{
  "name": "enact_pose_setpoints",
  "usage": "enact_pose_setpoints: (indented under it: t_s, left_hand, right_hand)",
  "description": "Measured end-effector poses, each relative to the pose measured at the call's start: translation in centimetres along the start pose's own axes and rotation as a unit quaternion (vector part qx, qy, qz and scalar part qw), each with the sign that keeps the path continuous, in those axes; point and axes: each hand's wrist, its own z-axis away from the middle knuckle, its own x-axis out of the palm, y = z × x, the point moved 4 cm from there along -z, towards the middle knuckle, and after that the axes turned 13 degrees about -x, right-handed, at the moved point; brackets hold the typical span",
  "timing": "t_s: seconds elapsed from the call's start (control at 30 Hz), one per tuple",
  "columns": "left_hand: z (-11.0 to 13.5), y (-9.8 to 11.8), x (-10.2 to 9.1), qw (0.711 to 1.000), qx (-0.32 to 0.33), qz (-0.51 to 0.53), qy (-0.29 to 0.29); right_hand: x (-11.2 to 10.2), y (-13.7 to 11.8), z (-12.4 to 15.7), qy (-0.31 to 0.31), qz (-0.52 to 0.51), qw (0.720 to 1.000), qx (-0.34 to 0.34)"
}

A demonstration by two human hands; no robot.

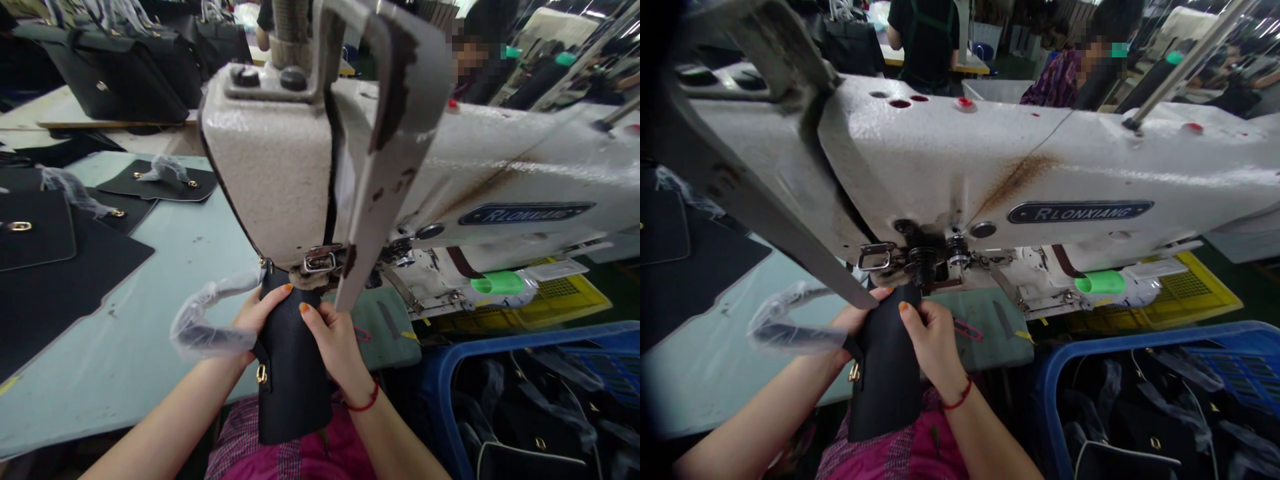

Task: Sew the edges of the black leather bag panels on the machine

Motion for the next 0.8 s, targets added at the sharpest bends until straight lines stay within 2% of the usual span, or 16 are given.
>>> enact_pose_setpoints:
  t_s: [0.43, 0.6, 0.8]
  left_hand:
    - [-1.6, 3.2, -0.8, 0.996, 0.07, -0.045, 0.009]
    - [-1.6, 3.9, -1.1, 0.991, 0.093, -0.086, -0.05]
    - [-1.4, 4.3, -1.1, 0.988, 0.069, -0.11, -0.079]
  right_hand:
    - [0.8, 0.1, -1.8, 0.021, 0.036, 0.997, -0.066]
    - [0.5, -0.2, -1.9, 0.02, 0.032, 0.996, -0.076]
    - [-0.1, -0.4, -2.3, 0.033, 0.048, 0.996, -0.06]
